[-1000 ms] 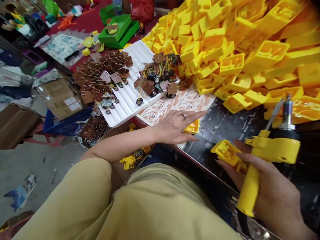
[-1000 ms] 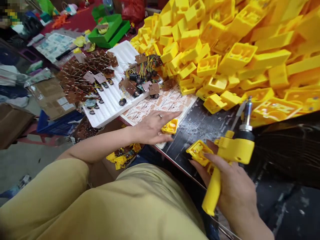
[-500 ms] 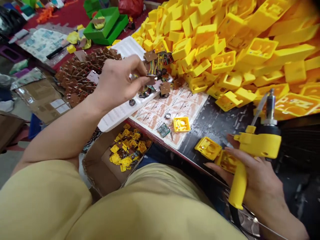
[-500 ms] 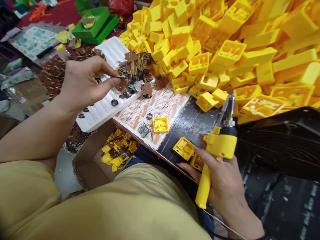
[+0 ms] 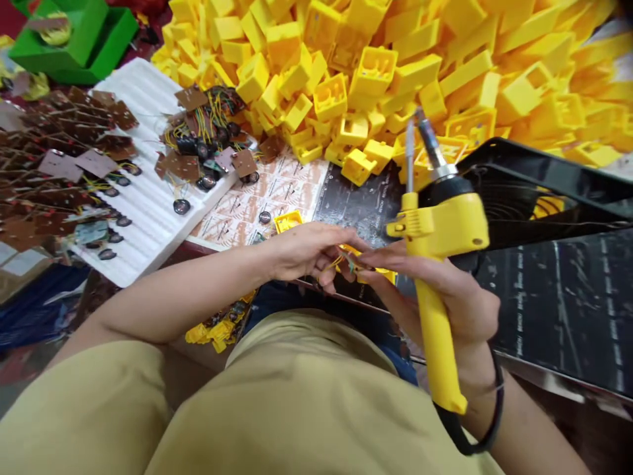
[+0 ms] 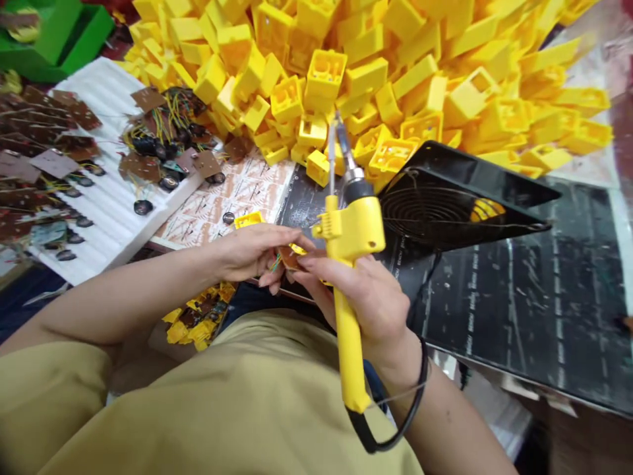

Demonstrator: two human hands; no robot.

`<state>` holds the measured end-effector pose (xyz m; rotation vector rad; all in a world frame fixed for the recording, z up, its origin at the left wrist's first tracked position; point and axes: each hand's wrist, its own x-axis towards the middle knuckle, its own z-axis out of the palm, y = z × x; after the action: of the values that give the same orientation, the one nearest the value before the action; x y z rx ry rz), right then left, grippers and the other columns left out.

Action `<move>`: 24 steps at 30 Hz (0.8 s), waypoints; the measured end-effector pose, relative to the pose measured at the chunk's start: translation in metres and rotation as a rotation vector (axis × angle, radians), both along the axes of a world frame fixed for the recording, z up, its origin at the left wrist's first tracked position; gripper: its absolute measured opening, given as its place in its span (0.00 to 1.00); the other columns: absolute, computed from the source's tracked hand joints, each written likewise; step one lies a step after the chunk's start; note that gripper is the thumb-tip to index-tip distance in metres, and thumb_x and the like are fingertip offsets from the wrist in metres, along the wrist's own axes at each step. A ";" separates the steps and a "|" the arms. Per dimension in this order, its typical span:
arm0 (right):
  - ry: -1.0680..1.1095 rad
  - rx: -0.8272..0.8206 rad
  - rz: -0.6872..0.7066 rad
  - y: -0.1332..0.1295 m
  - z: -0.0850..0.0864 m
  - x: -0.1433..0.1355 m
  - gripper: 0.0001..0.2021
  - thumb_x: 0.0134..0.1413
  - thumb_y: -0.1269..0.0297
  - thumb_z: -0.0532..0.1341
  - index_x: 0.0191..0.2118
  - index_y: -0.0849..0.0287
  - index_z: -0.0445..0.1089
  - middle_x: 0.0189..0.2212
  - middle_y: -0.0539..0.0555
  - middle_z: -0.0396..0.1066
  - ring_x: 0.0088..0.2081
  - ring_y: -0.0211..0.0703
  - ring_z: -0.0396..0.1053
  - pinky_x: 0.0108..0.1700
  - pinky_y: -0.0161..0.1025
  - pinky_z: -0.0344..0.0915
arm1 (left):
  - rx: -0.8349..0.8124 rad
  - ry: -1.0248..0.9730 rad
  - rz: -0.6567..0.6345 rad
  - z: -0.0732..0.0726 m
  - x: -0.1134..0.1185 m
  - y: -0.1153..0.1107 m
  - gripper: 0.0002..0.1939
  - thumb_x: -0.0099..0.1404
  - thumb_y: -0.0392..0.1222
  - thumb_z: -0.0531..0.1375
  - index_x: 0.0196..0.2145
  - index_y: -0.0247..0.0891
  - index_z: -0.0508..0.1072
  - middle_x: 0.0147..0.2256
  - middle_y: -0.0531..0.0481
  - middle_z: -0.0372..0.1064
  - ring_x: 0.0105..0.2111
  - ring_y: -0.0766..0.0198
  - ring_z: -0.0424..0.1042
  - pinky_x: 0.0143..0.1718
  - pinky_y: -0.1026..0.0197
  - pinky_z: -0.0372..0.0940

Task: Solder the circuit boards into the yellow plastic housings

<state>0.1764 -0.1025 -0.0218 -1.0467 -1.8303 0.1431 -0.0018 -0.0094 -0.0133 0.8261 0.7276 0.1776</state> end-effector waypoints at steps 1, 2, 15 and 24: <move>0.027 -0.004 -0.027 -0.002 -0.001 0.001 0.21 0.51 0.77 0.70 0.49 0.55 0.67 0.38 0.51 0.78 0.39 0.41 0.78 0.44 0.37 0.77 | 0.058 -0.009 0.040 0.000 -0.005 -0.001 0.19 0.71 0.52 0.57 0.44 0.32 0.76 0.28 0.46 0.78 0.20 0.68 0.73 0.24 0.65 0.70; 0.054 -0.012 -0.055 -0.004 -0.001 0.001 0.21 0.51 0.77 0.70 0.48 0.55 0.67 0.37 0.50 0.78 0.38 0.40 0.78 0.44 0.37 0.77 | 0.159 -0.015 0.083 0.001 -0.010 -0.002 0.22 0.69 0.56 0.59 0.45 0.32 0.77 0.34 0.43 0.80 0.26 0.65 0.78 0.30 0.63 0.73; 0.301 -0.102 -0.074 -0.011 -0.015 -0.019 0.23 0.51 0.74 0.71 0.50 0.50 0.67 0.39 0.47 0.76 0.37 0.39 0.78 0.44 0.36 0.77 | 0.561 -0.121 0.433 0.002 0.000 -0.030 0.22 0.53 0.61 0.72 0.29 0.36 0.79 0.31 0.49 0.80 0.33 0.65 0.78 0.40 0.63 0.72; -0.302 -0.048 -0.053 0.009 -0.033 0.010 0.22 0.60 0.60 0.67 0.56 0.55 0.62 0.51 0.59 0.75 0.50 0.52 0.75 0.60 0.55 0.67 | 1.423 0.520 -0.045 0.014 -0.035 -0.002 0.05 0.62 0.35 0.64 0.34 0.37 0.81 0.30 0.50 0.80 0.31 0.63 0.77 0.37 0.61 0.67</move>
<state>0.1868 -0.0933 -0.0547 -1.2009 -2.0747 -0.0037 -0.0368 -0.0111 0.0008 2.2995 1.0393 0.4667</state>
